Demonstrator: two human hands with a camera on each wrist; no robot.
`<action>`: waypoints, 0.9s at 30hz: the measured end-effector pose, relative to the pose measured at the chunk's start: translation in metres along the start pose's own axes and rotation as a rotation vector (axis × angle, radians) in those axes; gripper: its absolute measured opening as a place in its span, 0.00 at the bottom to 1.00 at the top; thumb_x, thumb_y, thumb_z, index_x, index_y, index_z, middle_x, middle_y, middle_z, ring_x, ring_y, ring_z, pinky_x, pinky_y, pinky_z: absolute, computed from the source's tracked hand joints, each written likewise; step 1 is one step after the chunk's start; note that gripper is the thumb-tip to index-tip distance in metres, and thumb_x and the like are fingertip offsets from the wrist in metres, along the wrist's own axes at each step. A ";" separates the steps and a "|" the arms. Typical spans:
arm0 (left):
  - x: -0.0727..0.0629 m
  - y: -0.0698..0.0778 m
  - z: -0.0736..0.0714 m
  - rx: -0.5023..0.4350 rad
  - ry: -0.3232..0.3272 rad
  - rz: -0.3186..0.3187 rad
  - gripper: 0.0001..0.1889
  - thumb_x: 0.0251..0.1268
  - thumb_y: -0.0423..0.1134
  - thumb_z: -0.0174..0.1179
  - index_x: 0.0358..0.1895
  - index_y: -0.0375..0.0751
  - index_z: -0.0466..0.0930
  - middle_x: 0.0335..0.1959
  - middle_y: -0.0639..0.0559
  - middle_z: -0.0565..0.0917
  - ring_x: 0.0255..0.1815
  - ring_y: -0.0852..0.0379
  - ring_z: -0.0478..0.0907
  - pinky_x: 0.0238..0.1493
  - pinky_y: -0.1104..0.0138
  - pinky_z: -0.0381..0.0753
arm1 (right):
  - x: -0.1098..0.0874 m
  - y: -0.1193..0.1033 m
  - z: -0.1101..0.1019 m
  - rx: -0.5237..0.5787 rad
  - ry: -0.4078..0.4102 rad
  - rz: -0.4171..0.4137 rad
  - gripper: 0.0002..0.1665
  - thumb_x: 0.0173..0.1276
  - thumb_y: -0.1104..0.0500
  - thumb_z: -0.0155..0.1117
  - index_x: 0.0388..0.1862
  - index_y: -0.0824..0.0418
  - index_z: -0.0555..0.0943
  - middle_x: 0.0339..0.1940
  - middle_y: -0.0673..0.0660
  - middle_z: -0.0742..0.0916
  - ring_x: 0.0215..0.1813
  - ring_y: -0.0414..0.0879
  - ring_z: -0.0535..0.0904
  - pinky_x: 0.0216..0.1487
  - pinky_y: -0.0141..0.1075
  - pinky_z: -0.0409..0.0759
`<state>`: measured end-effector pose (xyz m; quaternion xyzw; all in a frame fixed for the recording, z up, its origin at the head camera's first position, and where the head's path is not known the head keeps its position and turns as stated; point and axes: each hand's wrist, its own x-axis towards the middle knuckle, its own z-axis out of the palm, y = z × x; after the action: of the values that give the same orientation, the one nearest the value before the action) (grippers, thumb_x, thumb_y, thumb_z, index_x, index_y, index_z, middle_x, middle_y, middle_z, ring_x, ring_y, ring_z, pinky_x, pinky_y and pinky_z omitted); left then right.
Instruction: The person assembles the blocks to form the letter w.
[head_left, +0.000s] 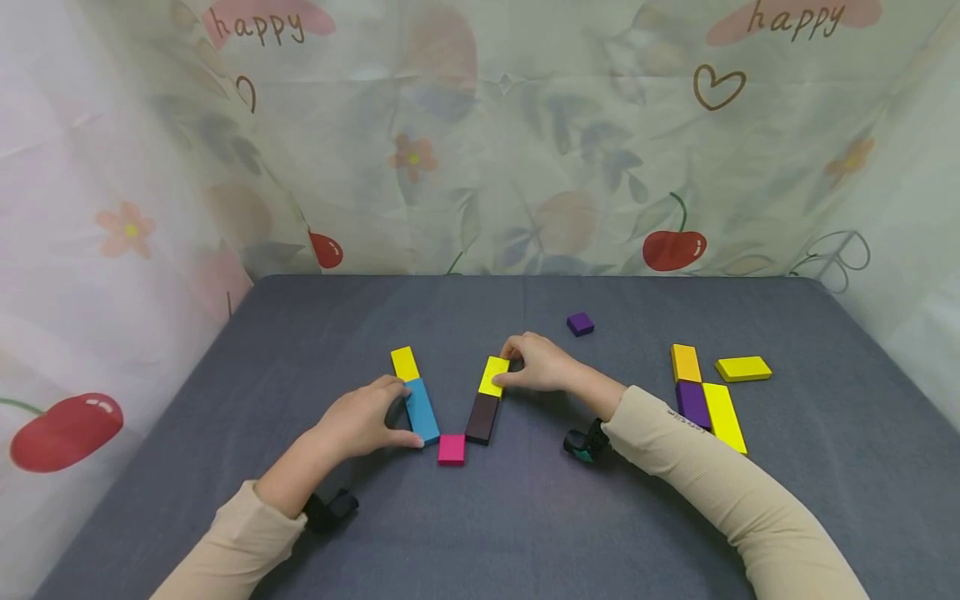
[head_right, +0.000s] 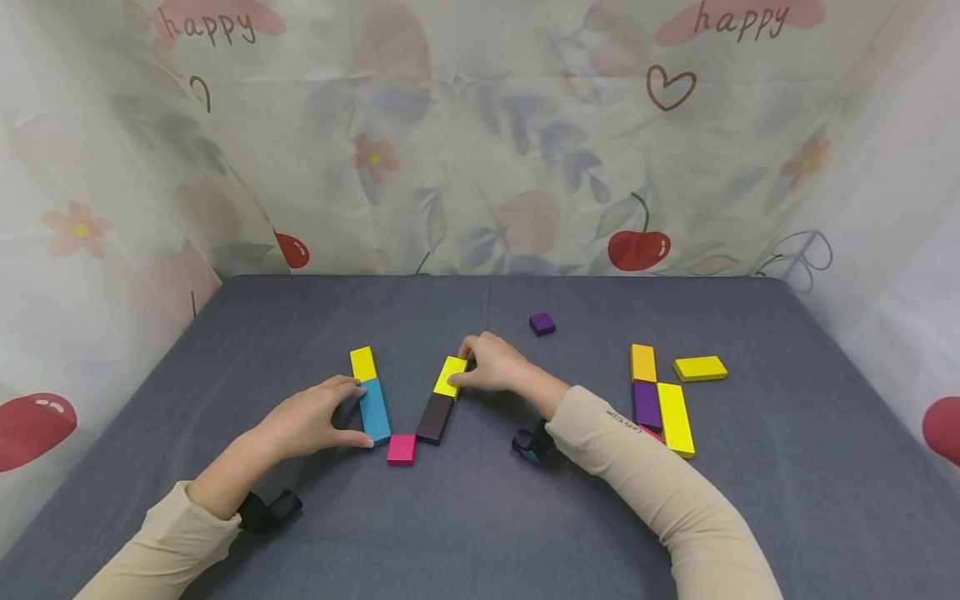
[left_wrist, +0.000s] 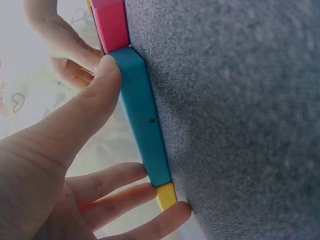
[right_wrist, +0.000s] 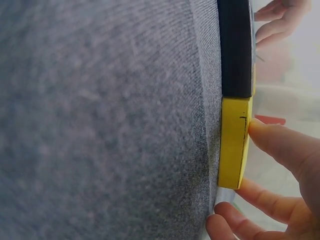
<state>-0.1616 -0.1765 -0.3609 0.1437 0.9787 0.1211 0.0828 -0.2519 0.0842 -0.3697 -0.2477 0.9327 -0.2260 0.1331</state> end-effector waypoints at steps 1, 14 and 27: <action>0.000 0.000 0.000 -0.001 0.000 -0.002 0.41 0.45 0.57 0.70 0.60 0.33 0.71 0.60 0.40 0.74 0.53 0.48 0.76 0.56 0.53 0.77 | 0.000 0.000 0.000 0.001 0.001 -0.001 0.25 0.62 0.48 0.64 0.51 0.63 0.76 0.51 0.63 0.79 0.53 0.54 0.75 0.53 0.45 0.75; 0.000 0.000 0.000 0.004 0.002 -0.002 0.41 0.45 0.57 0.70 0.60 0.33 0.71 0.60 0.40 0.74 0.52 0.48 0.76 0.55 0.53 0.77 | 0.000 0.000 0.001 -0.005 0.003 0.003 0.24 0.62 0.48 0.64 0.50 0.63 0.76 0.51 0.63 0.79 0.52 0.54 0.75 0.53 0.45 0.75; 0.001 0.000 0.000 0.001 -0.004 -0.007 0.41 0.45 0.57 0.70 0.60 0.33 0.71 0.60 0.40 0.74 0.52 0.48 0.76 0.56 0.53 0.77 | -0.002 0.007 -0.007 0.042 0.011 0.005 0.24 0.65 0.50 0.61 0.54 0.63 0.75 0.52 0.64 0.79 0.53 0.55 0.76 0.53 0.46 0.77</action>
<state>-0.1624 -0.1765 -0.3610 0.1404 0.9791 0.1197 0.0852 -0.2555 0.0932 -0.3663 -0.2414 0.9289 -0.2467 0.1339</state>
